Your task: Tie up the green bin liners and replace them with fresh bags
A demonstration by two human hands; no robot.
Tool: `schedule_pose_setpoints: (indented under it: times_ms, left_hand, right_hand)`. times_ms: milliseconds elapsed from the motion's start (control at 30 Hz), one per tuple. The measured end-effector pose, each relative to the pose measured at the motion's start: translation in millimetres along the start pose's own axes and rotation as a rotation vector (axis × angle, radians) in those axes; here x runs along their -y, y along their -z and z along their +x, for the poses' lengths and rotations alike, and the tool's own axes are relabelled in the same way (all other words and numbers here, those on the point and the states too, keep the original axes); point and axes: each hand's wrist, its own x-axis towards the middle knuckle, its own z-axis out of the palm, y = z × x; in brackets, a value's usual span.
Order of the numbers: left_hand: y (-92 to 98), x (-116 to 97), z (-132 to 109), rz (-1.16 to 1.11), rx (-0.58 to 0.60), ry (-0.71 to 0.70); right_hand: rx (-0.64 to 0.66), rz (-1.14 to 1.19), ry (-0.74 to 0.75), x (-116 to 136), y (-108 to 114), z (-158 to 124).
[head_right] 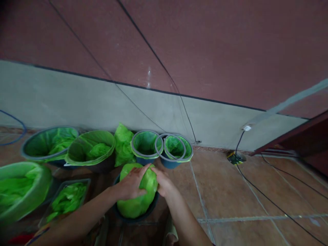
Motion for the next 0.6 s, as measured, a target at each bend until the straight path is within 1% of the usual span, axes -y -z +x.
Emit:
schedule_pose_setpoints:
  times_ms: [67,100,133,200,233,267,300,333,367,400,433,500,600]
  left_hand:
    - [-5.8,4,3,0.011,0.011,0.072]
    - [-6.7,6,5,-0.001,0.007,0.12]
    - [-6.3,8,8,-0.023,-0.004,0.171]
    - [-2.0,11,13,-0.073,-0.041,0.253]
    - [1.2,13,16,-0.097,-0.064,0.279]
    - [4.6,15,18,-0.121,-0.088,0.297]
    - [8.0,16,20,-0.145,-0.099,0.305]
    - [10.9,18,21,-0.17,-0.109,0.308]
    - [13.0,19,23,-0.203,-0.121,0.308]
    - [14.3,20,24,-0.244,-0.134,0.307]
    - [14.7,20,25,-0.3,-0.149,0.309]
    - [12.8,18,26,-0.475,-0.172,0.346]
    - [7.7,10,25,-0.809,-0.159,0.486]
  right_hand:
    - [0.065,0.054,-0.074,6,-1,-3]
    - [0.076,0.036,-0.075,8,-1,-3]
    - [0.053,-0.013,-0.047,11,1,-4]
    - [-0.086,-0.176,0.095,16,5,-6]
    - [-0.16,-0.279,0.204,18,7,-8]
    - [-0.2,-0.389,0.324,21,8,-11]
    - [-0.193,-0.495,0.44,22,8,-15]
    - [-0.143,-0.597,0.538,23,6,-18]
    - [-0.072,-0.694,0.607,22,3,-22]
    - [-0.008,-0.781,0.641,20,-1,-26]
    - [0.034,-0.85,0.638,17,-5,-28]
    - [0.076,-0.929,0.567,9,-13,-30]
    - [0.101,-0.962,0.45,-4,-18,-26]
